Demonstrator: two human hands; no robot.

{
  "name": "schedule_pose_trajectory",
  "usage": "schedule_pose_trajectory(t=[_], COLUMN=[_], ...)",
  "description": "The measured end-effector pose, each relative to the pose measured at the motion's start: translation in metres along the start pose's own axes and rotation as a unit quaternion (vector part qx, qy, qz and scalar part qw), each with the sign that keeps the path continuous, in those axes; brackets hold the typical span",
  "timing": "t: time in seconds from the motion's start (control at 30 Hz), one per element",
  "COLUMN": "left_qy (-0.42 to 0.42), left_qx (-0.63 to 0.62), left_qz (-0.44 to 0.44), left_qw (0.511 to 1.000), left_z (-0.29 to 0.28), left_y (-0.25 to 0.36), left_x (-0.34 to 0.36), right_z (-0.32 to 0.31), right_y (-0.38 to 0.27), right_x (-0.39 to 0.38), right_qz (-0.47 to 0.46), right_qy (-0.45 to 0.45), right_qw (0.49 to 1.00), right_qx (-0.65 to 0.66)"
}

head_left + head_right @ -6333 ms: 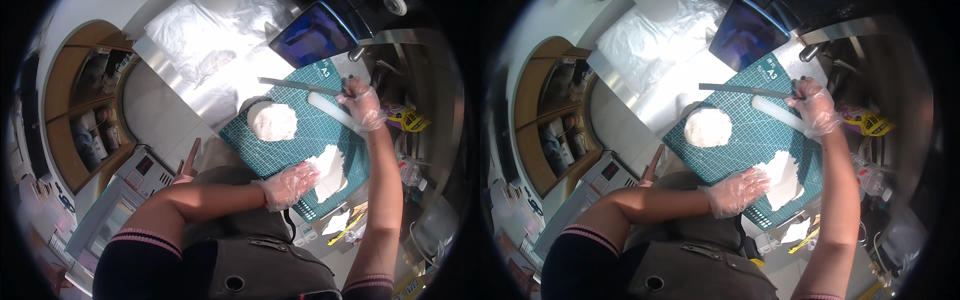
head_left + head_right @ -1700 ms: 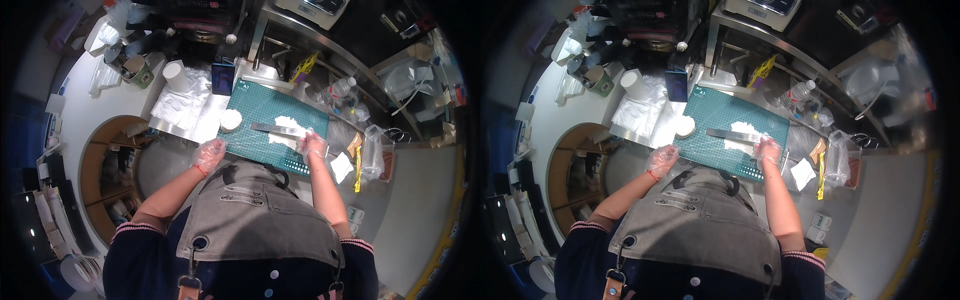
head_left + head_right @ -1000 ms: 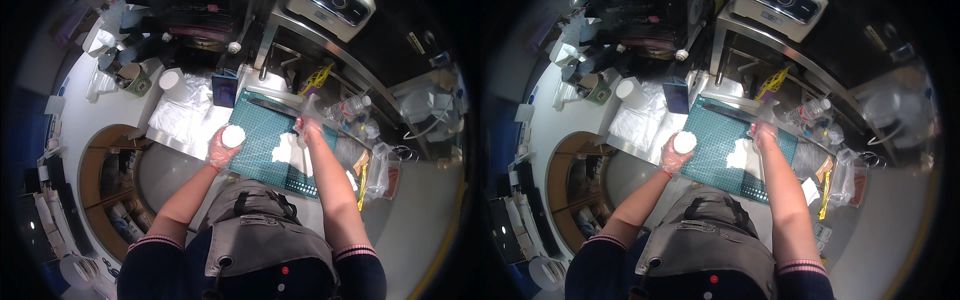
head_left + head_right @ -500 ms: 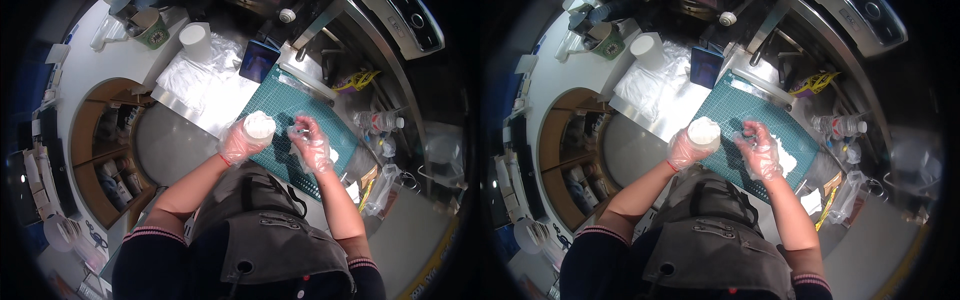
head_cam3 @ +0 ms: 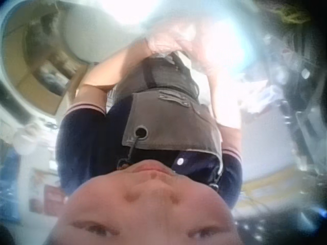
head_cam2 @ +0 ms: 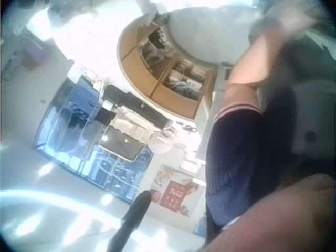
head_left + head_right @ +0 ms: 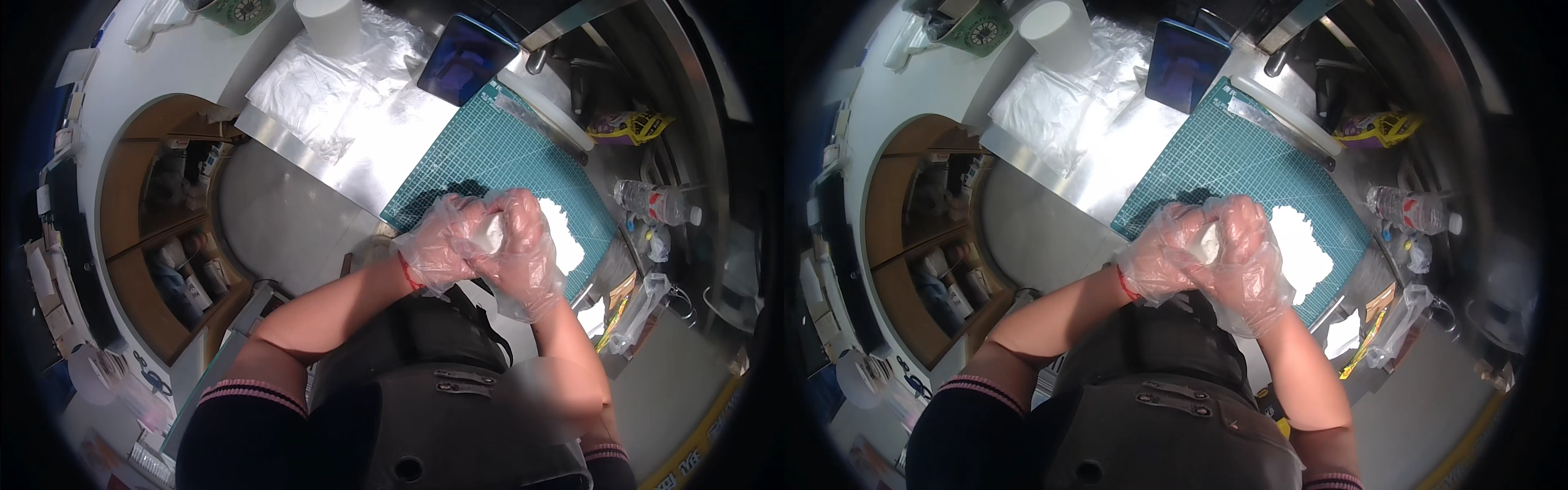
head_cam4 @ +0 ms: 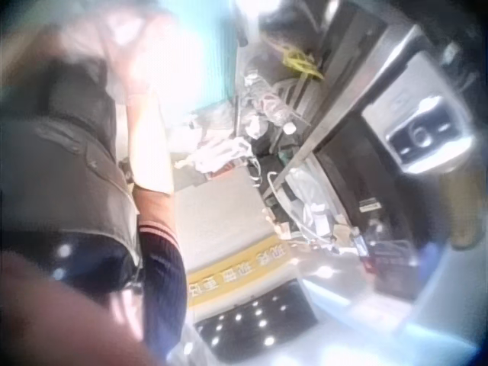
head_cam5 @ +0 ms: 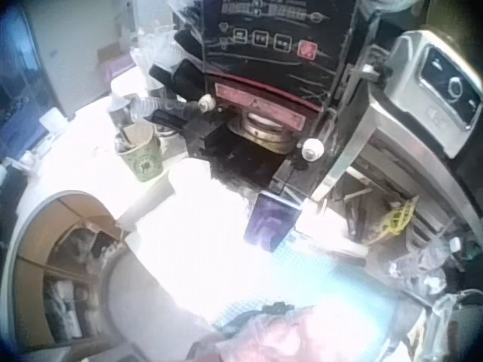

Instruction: The person kneads and flattens a white dough-like material on a green cutting mat using gloved hands and a white rolling pin. They repeatedly press, roll, and fold the material, then use a metal ruler to measure and trim it into a rectangular shape. Finally, they roll the trimmed piece into a cylindrical form.

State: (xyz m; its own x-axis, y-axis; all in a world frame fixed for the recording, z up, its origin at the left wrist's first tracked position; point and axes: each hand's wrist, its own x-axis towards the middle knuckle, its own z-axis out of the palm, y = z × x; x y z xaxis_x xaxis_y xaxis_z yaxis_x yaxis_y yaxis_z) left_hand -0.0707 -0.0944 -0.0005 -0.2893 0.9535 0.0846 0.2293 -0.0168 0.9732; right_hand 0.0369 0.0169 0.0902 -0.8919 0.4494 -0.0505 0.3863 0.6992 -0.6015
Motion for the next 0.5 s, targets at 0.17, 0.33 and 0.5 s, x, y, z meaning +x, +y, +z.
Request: schedule_pose_trajectory(t=[0.17,0.33,0.5], left_qy=[0.099,0.119,0.160], left_qx=[0.122,0.106,0.154], left_qz=[0.056,0.037,0.053], left_qw=[0.986,0.987,0.974], left_z=[0.003,0.008,0.014], left_y=[-0.033,-0.049,-0.053], left_x=[0.016,0.005,0.003], right_z=[0.036,0.049,0.047], right_y=[0.017,0.015,0.013], right_x=[0.024,0.031,0.033], right_qz=[-0.066,-0.067,-0.064], right_qy=[0.065,0.062,0.059], right_qw=[0.992,0.987,0.987], right_qx=[-0.083,-0.133,-0.137])
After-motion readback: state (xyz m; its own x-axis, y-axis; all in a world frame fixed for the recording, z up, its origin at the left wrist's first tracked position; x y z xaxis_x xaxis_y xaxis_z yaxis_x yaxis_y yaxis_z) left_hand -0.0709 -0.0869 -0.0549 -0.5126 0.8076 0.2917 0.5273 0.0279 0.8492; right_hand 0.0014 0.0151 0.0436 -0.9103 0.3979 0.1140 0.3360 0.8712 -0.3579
